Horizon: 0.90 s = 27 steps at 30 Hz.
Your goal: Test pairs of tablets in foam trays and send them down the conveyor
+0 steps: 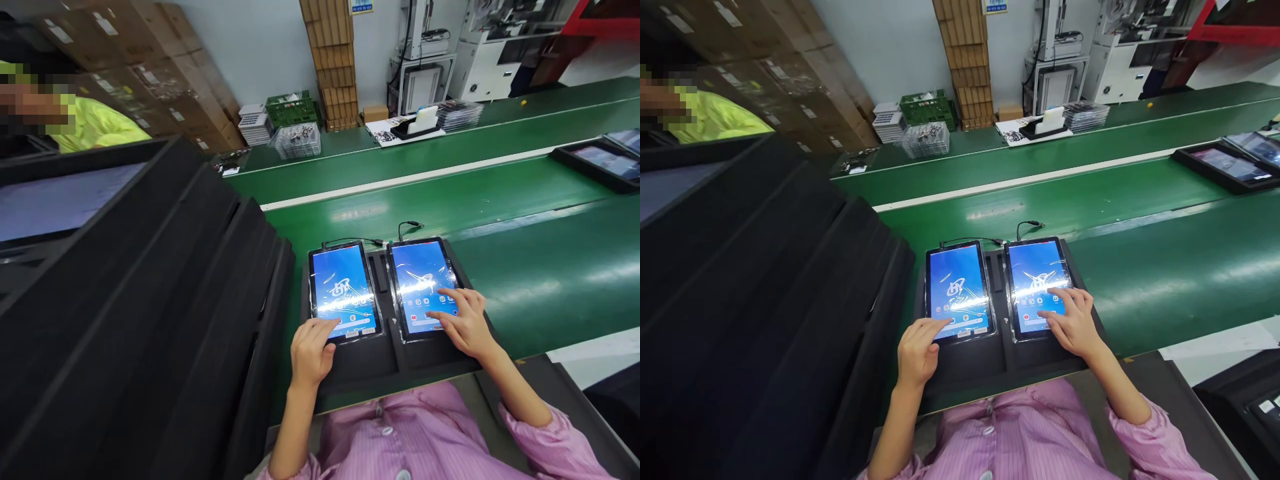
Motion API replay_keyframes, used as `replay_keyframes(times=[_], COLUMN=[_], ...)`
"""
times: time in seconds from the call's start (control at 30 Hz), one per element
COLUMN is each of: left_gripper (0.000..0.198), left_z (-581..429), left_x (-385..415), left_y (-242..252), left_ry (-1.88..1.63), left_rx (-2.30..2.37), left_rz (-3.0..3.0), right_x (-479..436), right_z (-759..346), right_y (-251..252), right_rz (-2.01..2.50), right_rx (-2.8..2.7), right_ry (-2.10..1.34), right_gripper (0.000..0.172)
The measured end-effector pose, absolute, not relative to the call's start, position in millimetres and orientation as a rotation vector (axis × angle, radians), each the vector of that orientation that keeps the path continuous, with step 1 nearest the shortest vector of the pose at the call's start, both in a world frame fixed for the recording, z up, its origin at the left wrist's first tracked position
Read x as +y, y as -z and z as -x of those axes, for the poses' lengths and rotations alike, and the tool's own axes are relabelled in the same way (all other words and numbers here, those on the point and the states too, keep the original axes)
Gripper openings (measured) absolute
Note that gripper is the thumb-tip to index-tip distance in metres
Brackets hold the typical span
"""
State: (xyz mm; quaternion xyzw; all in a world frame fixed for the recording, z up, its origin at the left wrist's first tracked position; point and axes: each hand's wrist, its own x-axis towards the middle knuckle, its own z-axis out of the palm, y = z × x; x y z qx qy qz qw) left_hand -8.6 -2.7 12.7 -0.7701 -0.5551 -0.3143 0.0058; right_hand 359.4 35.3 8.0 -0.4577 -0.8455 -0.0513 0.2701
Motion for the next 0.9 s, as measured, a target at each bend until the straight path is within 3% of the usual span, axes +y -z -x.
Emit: replay_keyframes(times=[0.2,0.4,0.57,0.77,0.9], left_gripper=[0.066,0.076,0.067,0.060,0.064], left_z=[2,7,7,5,7], left_x=[-1,-2,-1,5,7], left_y=[-17,-16,-12,5,10], left_ry=[0.915,0.983,1.013,0.948,0.986], left_rx=[-1.709,-1.743,-1.757,-2.247,-2.424], left_rz=[2.482,2.370,2.298,1.897,1.933], right_x=[34,34,35,41,58], right_z=[-358,-363,-361,-363,-382], right_y=[-14,-10,-11,1,26], right_rz=[1.234,1.260,1.267,1.600,1.846], right_rx=[-2.240,-2.118,-2.096,-1.762,-1.499], right_ry=[0.189,0.237,0.215,0.295,0.119], right_gripper=[0.035,0.036,0.037,0.035,0.050])
